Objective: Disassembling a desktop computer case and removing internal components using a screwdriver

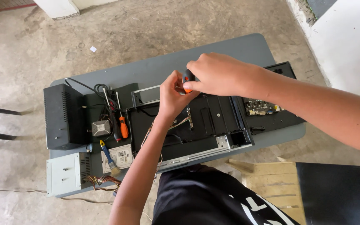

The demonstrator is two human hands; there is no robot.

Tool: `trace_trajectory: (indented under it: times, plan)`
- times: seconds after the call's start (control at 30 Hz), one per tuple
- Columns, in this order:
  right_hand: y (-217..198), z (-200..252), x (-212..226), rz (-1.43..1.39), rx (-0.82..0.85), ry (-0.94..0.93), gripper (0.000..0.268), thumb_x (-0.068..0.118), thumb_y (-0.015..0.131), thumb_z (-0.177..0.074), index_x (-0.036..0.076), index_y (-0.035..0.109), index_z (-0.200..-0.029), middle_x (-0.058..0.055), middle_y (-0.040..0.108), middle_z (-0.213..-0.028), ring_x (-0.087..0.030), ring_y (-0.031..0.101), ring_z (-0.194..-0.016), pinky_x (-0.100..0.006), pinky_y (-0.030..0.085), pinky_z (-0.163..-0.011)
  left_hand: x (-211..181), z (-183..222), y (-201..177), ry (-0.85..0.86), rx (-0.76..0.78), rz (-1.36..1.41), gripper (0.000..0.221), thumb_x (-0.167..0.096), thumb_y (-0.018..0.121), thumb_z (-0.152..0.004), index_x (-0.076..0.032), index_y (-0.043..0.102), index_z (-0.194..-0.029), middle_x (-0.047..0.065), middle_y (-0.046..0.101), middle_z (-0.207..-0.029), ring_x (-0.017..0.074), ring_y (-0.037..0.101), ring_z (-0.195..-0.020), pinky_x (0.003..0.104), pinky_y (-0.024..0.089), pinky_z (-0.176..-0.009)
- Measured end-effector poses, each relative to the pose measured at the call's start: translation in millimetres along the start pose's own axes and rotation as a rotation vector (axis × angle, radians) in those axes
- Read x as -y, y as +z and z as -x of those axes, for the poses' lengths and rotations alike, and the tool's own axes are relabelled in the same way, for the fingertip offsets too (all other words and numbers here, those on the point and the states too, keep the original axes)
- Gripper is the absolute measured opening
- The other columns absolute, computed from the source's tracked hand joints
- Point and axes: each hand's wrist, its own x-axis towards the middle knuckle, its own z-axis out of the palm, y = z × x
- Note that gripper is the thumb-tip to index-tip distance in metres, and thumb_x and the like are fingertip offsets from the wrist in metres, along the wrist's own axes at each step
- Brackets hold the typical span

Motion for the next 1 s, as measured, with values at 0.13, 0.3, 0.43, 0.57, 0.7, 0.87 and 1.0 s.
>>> trace_trajectory:
  times: [0.13, 0.3, 0.43, 0.57, 0.7, 0.87, 1.0]
  plan:
    - [-11.6, 5.0, 5.6, 0.02, 0.101, -0.047, 0.022, 0.019, 0.072, -0.095, 0.007, 0.073, -0.114, -0.016, 0.079, -0.094, -0.042, 0.077, -0.079, -0.048, 0.06, -0.063, -25.7, 5.5, -8.2, -0.015, 0.288, 0.035, 0.042, -0.021, 0.101, -0.078, -0.007, 0.073, -0.107, 0.009, 0.071, -0.091, 0.0197, 0.075, -0.088, 0.037, 0.066, -0.086]
    - [-24.4, 16.7, 20.0, -0.034, 0.263, -0.077, 0.045, -0.004, 0.066, -0.084, 0.004, 0.067, -0.129, -0.024, 0.074, -0.116, -0.045, 0.077, -0.095, -0.051, 0.061, -0.076, 54.2, 21.8, -10.5, -0.205, 0.404, 0.115, 0.01, -0.011, 0.084, -0.099, -0.007, 0.083, -0.107, 0.002, 0.084, -0.093, 0.0045, 0.069, -0.093, 0.029, 0.064, -0.087]
    - [13.2, -8.3, -7.1, 0.076, 0.153, 0.024, 0.045, 0.044, 0.065, -0.103, 0.013, 0.066, -0.136, -0.02, 0.079, -0.106, -0.044, 0.078, -0.1, -0.054, 0.064, -0.081, 22.9, 18.3, 1.2, -0.12, 0.198, -0.063, 0.026, -0.026, 0.1, -0.084, -0.014, 0.085, -0.101, 0.005, 0.085, -0.088, 0.0142, 0.081, -0.092, 0.033, 0.066, -0.079]
    - [17.4, -15.5, -11.4, 0.225, 0.041, -0.071, 0.039, 0.009, 0.083, -0.092, 0.009, 0.068, -0.128, -0.015, 0.077, -0.113, -0.042, 0.073, -0.113, -0.057, 0.064, -0.082, -0.4, 9.5, 7.0, -0.052, 0.152, -0.088, 0.037, -0.027, 0.103, -0.08, -0.009, 0.078, -0.101, 0.008, 0.082, -0.09, 0.0205, 0.082, -0.092, 0.033, 0.067, -0.084]
    - [5.4, -3.9, -1.0, 0.124, 0.089, -0.164, 0.04, -0.016, 0.064, -0.09, 0.011, 0.074, -0.119, -0.012, 0.072, -0.112, -0.041, 0.059, -0.121, -0.051, 0.065, -0.087, 9.4, 18.2, -7.9, -0.179, 0.333, -0.024, 0.02, -0.015, 0.086, -0.095, -0.008, 0.081, -0.113, 0.018, 0.083, -0.106, 0.0295, 0.082, -0.102, 0.048, 0.069, -0.09]
    - [10.7, -16.5, -7.8, 0.101, 0.11, 0.058, 0.05, 0.057, 0.069, -0.104, 0.015, 0.074, -0.131, -0.02, 0.077, -0.115, -0.046, 0.074, -0.112, -0.061, 0.062, -0.091, 4.2, 25.2, -12.6, -0.139, 0.249, -0.166, 0.02, -0.021, 0.092, -0.092, -0.008, 0.087, -0.107, 0.013, 0.085, -0.09, 0.026, 0.081, -0.096, 0.037, 0.064, -0.073]
    - [13.2, -26.8, -8.5, 0.18, 0.1, 0.055, 0.035, 0.045, 0.066, -0.107, 0.016, 0.081, -0.12, -0.012, 0.082, -0.106, -0.04, 0.079, -0.102, -0.054, 0.064, -0.084, 14.2, 23.3, -3.1, -0.125, 0.128, -0.217, 0.027, -0.027, 0.1, -0.081, -0.01, 0.087, -0.098, 0.01, 0.085, -0.085, 0.0261, 0.084, -0.086, 0.032, 0.067, -0.078]
